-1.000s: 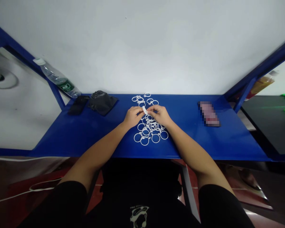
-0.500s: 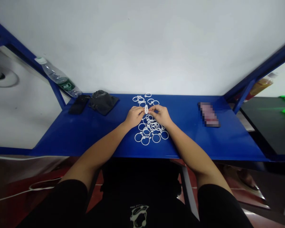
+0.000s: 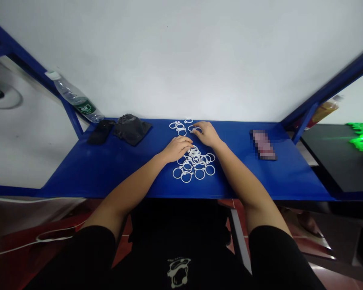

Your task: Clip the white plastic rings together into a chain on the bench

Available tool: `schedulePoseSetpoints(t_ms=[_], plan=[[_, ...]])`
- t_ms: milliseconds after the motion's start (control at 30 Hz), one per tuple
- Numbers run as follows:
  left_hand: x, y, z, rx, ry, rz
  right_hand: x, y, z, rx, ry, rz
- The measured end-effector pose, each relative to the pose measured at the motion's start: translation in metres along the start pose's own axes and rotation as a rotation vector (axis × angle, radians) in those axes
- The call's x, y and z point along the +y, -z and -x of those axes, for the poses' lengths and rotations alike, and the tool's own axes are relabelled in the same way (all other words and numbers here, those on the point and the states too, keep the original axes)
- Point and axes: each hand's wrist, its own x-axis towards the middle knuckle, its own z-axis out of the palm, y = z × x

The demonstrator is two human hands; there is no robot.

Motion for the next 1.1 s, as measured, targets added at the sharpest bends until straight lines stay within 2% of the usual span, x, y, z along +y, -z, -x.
schedulePoseSetpoints(t_ms=[100, 233, 367, 533, 700, 800, 867, 933, 967, 1033, 1100], plan=[[0.007, 0.002, 0.0, -0.071, 0.04, 0.001, 0.005, -0.015, -0.028, -0.097, -0.025, 0.164], [0.011, 0.007, -0.001, -0.06, 0.094, 0.003, 0.008, -0.033, -0.05, -0.245, -0.074, 0.264], [0.01, 0.009, -0.002, -0.055, 0.121, 0.016, 0.008, -0.035, -0.044, -0.293, -0.011, 0.273], [0.01, 0.006, -0.002, -0.063, 0.09, 0.045, 0.002, -0.023, -0.015, -0.266, 0.08, 0.236], [0.008, 0.003, -0.001, -0.058, 0.073, 0.062, -0.001, -0.013, 0.009, -0.191, 0.044, 0.135], [0.005, 0.001, 0.001, -0.02, 0.067, 0.075, -0.004, -0.006, 0.021, -0.064, 0.023, 0.046], [0.002, 0.0, 0.002, 0.056, 0.084, 0.083, -0.009, -0.001, 0.029, 0.075, -0.008, -0.053], [0.0, -0.001, 0.002, 0.176, 0.12, 0.095, -0.018, 0.004, 0.037, 0.234, -0.064, -0.176], [-0.001, -0.001, 0.002, 0.238, 0.135, 0.103, -0.023, 0.005, 0.04, 0.273, -0.081, -0.25], [-0.003, -0.001, 0.003, 0.336, 0.135, 0.115, -0.034, 0.007, 0.044, 0.295, -0.076, -0.385], [-0.005, -0.001, 0.003, 0.39, 0.099, 0.101, -0.044, 0.007, 0.046, 0.252, -0.03, -0.428]])
